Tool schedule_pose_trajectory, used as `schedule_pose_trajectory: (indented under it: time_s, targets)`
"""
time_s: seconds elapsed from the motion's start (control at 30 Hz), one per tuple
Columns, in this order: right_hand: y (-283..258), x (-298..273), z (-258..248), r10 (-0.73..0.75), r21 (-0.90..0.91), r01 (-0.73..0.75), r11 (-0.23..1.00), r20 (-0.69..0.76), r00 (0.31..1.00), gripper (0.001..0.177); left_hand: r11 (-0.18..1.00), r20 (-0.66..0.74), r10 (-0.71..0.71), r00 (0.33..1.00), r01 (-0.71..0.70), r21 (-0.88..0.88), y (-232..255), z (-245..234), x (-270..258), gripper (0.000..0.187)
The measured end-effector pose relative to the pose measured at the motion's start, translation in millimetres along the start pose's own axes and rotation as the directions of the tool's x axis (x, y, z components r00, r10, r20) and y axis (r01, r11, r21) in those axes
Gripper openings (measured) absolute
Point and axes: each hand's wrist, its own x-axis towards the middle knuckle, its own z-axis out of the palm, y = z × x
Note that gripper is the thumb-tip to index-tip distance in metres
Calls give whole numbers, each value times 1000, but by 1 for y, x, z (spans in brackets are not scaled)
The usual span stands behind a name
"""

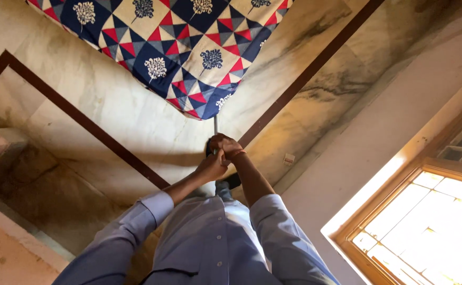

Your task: Sweeping the floor and under furniture using a long-handled duster.

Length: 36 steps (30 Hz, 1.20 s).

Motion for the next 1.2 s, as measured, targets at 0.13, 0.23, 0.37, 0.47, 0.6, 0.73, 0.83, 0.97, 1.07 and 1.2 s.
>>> schedule_pose_trajectory:
  time_s: [0.13,0.23,0.37,0.47,0.6,0.73,0.83,0.97,1.07,1.2]
  targets:
    - [41,-5,2,39,6,-40,999,27,999,40,972,-41,165,985,-170,-165,-13,10,38,30]
    - [65,-31,1,-33,92,60,994,-272,962,32,958,89,251,964,-234,-169,2,12,61,20]
    - [52,-82,-25,133,-32,-169,985,-480,867,30,937,261,249,933,-165,-307,24,38,73,17]
    - [18,-120,-72,240,-32,-299,954,-518,821,25,851,384,222,896,14,-525,48,53,75,14]
    - [-28,-161,-118,309,71,-317,946,-497,811,25,897,532,245,811,19,-442,113,3,33,14]
    - [-48,-173,-121,313,30,-351,936,-529,789,29,892,596,255,761,52,-448,120,-2,24,12]
    - [-58,-166,-120,428,273,-347,897,-348,834,28,936,582,173,795,52,-349,133,-16,7,10]
    - [-68,-144,-91,253,262,-160,952,-373,893,34,870,524,331,785,-39,-491,32,44,24,8]
    - [-67,-125,-63,316,235,-244,941,-349,882,30,910,542,185,820,65,-410,44,33,24,13]
    - [6,-118,12,686,-5,-689,724,-96,721,29,917,500,51,864,158,-366,49,17,34,10]
